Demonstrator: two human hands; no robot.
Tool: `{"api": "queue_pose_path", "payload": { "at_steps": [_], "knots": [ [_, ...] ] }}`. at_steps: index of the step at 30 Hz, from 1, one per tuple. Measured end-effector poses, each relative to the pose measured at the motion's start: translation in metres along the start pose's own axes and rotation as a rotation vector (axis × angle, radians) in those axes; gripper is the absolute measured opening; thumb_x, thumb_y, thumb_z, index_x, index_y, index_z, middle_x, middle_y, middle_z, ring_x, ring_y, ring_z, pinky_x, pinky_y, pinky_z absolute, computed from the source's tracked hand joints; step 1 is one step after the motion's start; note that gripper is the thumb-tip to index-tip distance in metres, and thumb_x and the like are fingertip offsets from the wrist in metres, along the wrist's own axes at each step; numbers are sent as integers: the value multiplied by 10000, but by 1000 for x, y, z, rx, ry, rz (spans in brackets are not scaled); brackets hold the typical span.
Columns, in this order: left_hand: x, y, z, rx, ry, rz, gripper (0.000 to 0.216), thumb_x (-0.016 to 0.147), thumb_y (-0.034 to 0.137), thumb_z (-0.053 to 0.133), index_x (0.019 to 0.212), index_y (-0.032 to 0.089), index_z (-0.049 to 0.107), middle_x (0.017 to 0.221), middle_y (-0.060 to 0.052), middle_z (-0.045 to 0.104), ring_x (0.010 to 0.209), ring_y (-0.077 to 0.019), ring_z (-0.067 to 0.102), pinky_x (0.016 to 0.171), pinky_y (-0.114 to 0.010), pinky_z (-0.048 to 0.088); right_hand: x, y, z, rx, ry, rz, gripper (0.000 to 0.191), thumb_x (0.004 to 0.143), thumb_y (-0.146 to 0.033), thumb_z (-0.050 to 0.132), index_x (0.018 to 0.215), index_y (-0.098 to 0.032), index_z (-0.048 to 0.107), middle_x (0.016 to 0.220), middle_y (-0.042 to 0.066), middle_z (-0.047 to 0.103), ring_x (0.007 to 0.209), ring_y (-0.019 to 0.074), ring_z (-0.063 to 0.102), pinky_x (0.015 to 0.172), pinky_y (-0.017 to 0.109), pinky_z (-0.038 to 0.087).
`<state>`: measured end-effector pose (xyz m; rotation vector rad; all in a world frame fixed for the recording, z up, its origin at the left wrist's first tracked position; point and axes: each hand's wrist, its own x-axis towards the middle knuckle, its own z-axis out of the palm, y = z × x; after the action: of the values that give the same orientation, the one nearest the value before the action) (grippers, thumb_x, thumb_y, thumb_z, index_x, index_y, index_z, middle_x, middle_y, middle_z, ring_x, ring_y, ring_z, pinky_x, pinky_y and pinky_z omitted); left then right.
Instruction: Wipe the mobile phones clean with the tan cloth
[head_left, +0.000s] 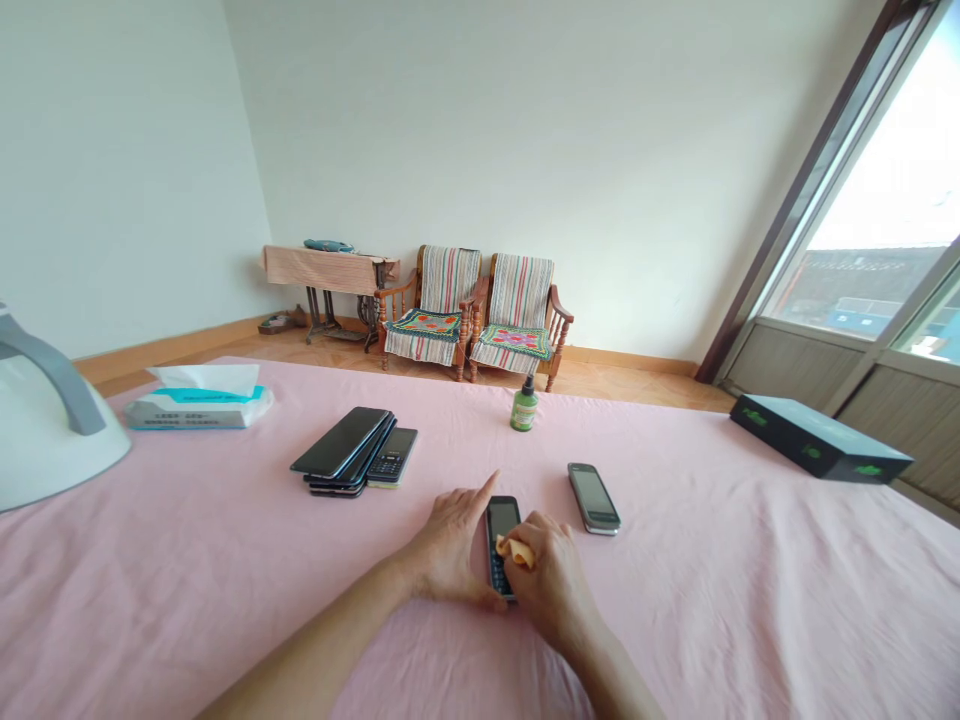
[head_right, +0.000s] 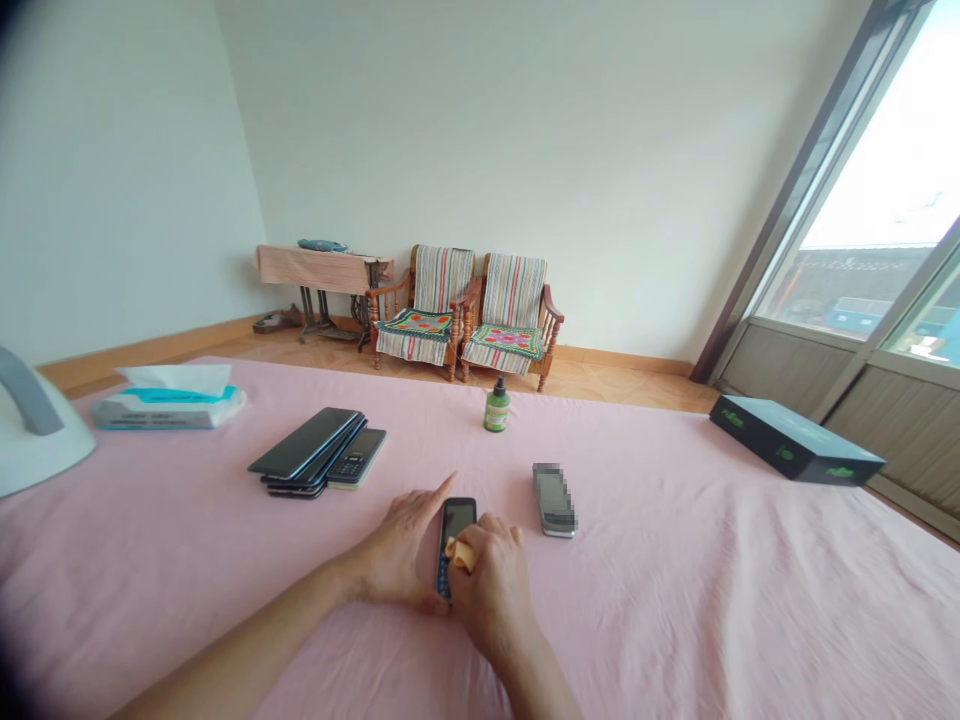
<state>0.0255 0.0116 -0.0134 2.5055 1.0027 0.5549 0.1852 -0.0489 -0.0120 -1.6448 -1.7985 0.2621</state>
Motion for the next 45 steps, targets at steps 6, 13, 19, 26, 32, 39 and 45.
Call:
{"api": "queue_pose_path", "payload": {
  "at_steps": [6, 13, 19, 26, 32, 39, 45],
  "knots": [
    [-1, 1, -1, -10, -11, -5, 1399, 420, 548, 820, 1454, 255, -76, 1289, -135, 462, 1160, -363, 442, 996, -511, 289, 3, 9, -1, 47, -6, 4, 206, 684, -57, 547, 655, -212, 680, 709, 20, 610, 687, 158, 534, 685, 277, 293],
    [-1, 1, -2, -12, -3, -7, 1374, 435, 556, 812, 1457, 250, -55, 1301, -140, 455, 1174, -366, 431, 1002, -515, 278, 1, 12, -7, 59, -31, -66, 254, 688, -42, 546, 735, -245, 693, 782, 16, 620, 778, 173, 536, 736, 293, 276],
    [-1, -2, 0, -12, 0, 2, 1375, 429, 531, 816, 1457, 245, -51, 1299, -144, 453, 1172, -353, 434, 1004, -512, 283, -2, 7, -10, 110, -109, -70, 273, 590, -4, 557, 696, -224, 677, 758, 7, 622, 777, 174, 534, 739, 294, 271],
    [-1, -1, 0, -21, 4, -6, 1384, 421, 538, 819, 1457, 257, -54, 1299, -134, 457, 1168, -362, 436, 997, -515, 286, -1, 6, -8, 124, -111, -97, 293, 615, -1, 525, 711, -225, 689, 768, 15, 616, 781, 175, 530, 719, 284, 292],
    [0, -3, 1, -26, -4, -6, 1366, 423, 530, 816, 1459, 247, -28, 1296, -139, 456, 1168, -356, 433, 1001, -510, 284, -3, 4, -7, 177, -125, -104, 336, 596, 35, 481, 736, -203, 673, 797, 23, 590, 778, 165, 526, 683, 253, 335],
    [0, -1, -1, -22, -21, -15, 1352, 439, 555, 798, 1460, 227, -26, 1324, -154, 439, 1191, -375, 409, 1008, -525, 274, -1, 10, -10, 250, -65, -153, 378, 596, 56, 440, 781, -204, 641, 807, 24, 573, 764, 167, 528, 675, 253, 376],
    [-1, -2, -1, -15, -12, -13, 1353, 444, 588, 796, 1465, 225, -14, 1324, -149, 439, 1202, -386, 394, 1015, -531, 261, 4, 17, -13, 285, -28, -195, 359, 690, 23, 444, 861, -216, 650, 845, 37, 589, 814, 181, 543, 714, 271, 392]
  ]
}}
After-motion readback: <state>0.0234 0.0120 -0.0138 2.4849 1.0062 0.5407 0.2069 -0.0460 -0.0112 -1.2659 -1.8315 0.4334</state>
